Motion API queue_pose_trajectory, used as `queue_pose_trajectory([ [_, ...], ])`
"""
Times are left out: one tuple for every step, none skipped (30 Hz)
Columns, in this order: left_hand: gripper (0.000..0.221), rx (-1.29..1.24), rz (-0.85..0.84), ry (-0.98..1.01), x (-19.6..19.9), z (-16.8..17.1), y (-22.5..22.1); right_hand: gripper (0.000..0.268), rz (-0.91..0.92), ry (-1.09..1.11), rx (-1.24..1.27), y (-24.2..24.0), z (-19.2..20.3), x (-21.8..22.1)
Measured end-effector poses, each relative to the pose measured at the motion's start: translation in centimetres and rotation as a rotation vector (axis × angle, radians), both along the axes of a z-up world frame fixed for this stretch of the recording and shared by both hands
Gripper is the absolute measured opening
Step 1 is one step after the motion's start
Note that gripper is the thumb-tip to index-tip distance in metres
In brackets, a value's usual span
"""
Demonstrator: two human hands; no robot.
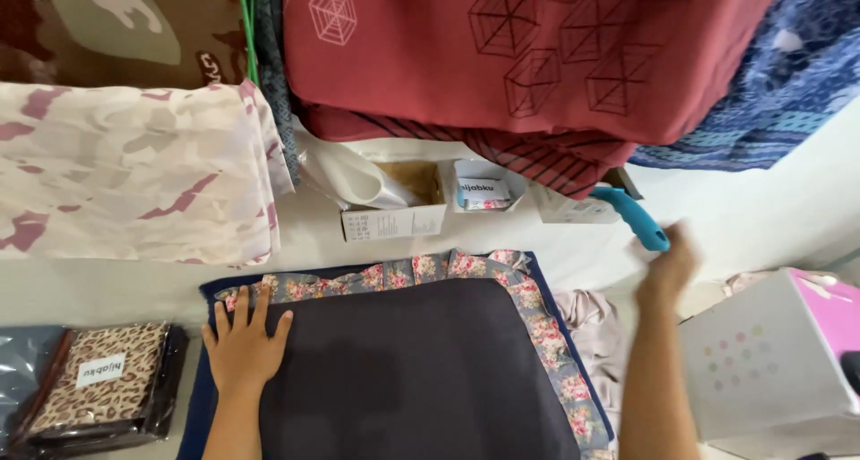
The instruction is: The person is cleaning a hijab with a lint roller and then folding it neatly on the floor.
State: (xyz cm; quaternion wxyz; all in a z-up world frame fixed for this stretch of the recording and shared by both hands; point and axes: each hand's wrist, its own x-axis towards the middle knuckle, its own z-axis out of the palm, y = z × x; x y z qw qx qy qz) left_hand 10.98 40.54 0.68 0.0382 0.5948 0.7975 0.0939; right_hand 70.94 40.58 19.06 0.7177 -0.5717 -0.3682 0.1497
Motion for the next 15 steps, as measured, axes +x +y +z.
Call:
queue_pose_trajectory([
  [0.079, 0.018, -0.002, 0.009, -0.1, -0.5, 0.0, 0.043, -0.069, -0.176, 0.057, -1.4, 3.8, -0.1],
  [0.079, 0.018, -0.007, 0.013, -0.1, -0.5, -0.1, 0.043, -0.074, -0.172, 0.056, -2.0, 6.5, -1.8],
  [0.079, 0.034, -0.01, 0.002, -0.2, -0.4, -0.3, 0.028, -0.062, -0.422, -0.103, -2.6, 9.3, -3.6],
  [0.079, 0.059, -0.009, -0.014, 0.0, -0.3, -0.1, 0.029, -0.048, -0.676, -0.256, -2.8, 12.4, -5.3],
  [0.079, 0.067, -0.011, -0.016, -0.1, -0.4, -0.1, 0.029, -0.052, -0.676, -0.248, -2.0, 13.1, -5.8],
  [0.078, 0.032, -0.002, 0.003, -0.2, -0.5, 0.0, 0.042, -0.009, -0.91, -0.602, -1.3, 14.0, -6.4],
  [0.078, -0.003, 0.006, 0.022, -0.2, -0.6, 0.1, 0.06, 0.032, -1.122, -0.967, -0.4, 14.7, -6.9],
  [0.078, -0.007, 0.005, 0.022, -0.1, -0.3, 0.1, 0.06, 0.033, -1.122, -0.971, 0.2, 13.8, -6.2],
  [0.079, 0.015, -0.007, 0.002, -0.1, -0.1, 0.1, 0.048, 0.024, -1.191, -0.844, 0.9, 12.8, -5.5],
  [0.079, 0.033, -0.013, -0.018, -0.2, -0.1, -0.1, 0.045, 0.022, -1.258, -0.715, 1.8, 11.6, -5.0],
  [0.079, 0.025, -0.008, -0.018, -0.2, 0.2, -0.5, 0.045, 0.031, -1.26, -0.718, 1.3, 10.9, -4.2],
  [0.076, -0.032, -0.026, -0.047, -0.3, 0.7, -0.7, 0.039, -0.043, -1.229, -0.681, 1.0, 10.5, -3.5],
  [0.073, -0.088, -0.045, -0.075, -0.3, 1.1, -0.8, 0.037, -0.116, -1.197, -0.643, 0.7, 10.0, -2.7],
  [0.073, -0.089, -0.038, -0.079, -0.2, 1.0, -0.9, 0.037, -0.11, -1.202, -0.641, -2.9, 9.9, -5.5],
  [0.075, -0.034, -0.029, -0.078, -0.1, 0.9, -0.9, 0.037, -0.14, -1.217, -0.33, -6.9, 10.1, -8.2],
])
